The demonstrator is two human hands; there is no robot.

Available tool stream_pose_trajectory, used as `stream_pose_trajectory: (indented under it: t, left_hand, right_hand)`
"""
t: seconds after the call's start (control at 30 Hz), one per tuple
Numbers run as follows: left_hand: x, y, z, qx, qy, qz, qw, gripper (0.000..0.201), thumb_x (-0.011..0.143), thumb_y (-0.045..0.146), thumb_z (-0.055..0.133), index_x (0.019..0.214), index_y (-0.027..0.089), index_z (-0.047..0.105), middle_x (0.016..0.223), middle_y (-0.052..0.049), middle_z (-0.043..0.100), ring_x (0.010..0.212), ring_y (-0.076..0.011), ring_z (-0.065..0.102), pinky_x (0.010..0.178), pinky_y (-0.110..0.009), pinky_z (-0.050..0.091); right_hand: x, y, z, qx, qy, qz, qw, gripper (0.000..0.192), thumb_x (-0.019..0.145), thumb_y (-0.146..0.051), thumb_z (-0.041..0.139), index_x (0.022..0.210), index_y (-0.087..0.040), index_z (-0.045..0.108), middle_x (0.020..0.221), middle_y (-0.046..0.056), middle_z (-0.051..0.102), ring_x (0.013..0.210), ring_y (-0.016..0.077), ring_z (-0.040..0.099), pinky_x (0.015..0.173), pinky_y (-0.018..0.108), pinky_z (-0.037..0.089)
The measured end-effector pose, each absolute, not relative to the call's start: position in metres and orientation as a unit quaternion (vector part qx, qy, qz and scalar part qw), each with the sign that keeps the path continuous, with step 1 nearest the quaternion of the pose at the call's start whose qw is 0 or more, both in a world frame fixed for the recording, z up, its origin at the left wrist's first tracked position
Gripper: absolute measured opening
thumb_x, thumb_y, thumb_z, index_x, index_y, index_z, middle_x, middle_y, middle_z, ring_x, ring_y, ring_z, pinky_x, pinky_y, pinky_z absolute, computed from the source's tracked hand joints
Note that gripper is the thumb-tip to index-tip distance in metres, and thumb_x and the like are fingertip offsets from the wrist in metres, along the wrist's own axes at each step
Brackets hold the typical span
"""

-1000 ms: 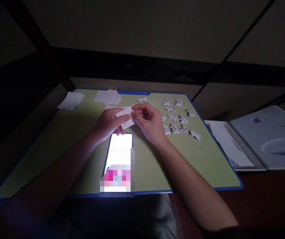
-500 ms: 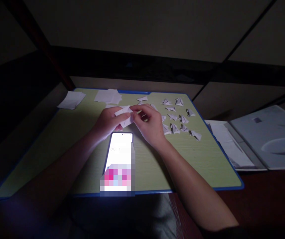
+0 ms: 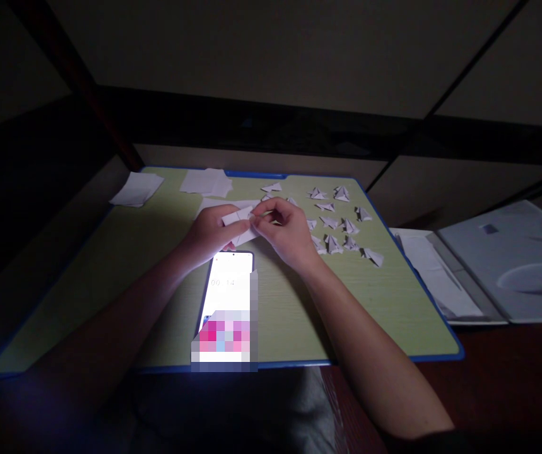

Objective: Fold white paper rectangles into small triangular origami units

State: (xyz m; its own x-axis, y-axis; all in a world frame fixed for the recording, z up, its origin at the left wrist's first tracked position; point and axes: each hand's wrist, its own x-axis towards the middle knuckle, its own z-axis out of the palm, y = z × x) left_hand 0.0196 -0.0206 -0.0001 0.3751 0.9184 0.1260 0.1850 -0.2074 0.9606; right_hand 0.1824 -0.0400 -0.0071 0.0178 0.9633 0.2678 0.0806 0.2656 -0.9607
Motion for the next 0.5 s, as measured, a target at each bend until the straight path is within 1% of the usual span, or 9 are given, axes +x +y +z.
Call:
stream_pose_trajectory:
  t: [0.3, 0.5]
  left_hand:
    - [0.0183, -0.0201, 0.0004, 0.684, 0.403, 0.380, 0.475, 0.010, 0.078, 0.024, 0.065, 0.074, 0.015, 0.062, 0.056, 0.001, 0.057, 0.045, -0.0094, 0.053, 0.040, -0.020, 0.039]
    - [0.0159, -0.0206, 0.0027, 0.682, 0.388, 0.377, 0.492, 0.017, 0.078, 0.031, 0.066, 0.078, 0.015, 0.064, 0.057, 0.001, 0.058, 0.046, -0.0103, 0.053, 0.041, -0.021, 0.041]
  right_hand:
    - [0.1845, -0.0414, -0.0013, -0.474, -0.586, 0.383, 0.534, 0.012, 0.067, -0.023, 0.073, 0.075, -0.019, 0.065, 0.068, -0.001, 0.061, 0.060, 0.0115, 0.052, 0.056, 0.028, 0.040]
    - [0.1848, -0.0405, -0.0015, -0.434, -0.564, 0.437, 0.551, 0.013, 0.068, -0.026, 0.073, 0.073, -0.019, 0.063, 0.059, -0.004, 0.054, 0.053, 0.0100, 0.047, 0.052, 0.027, 0.035]
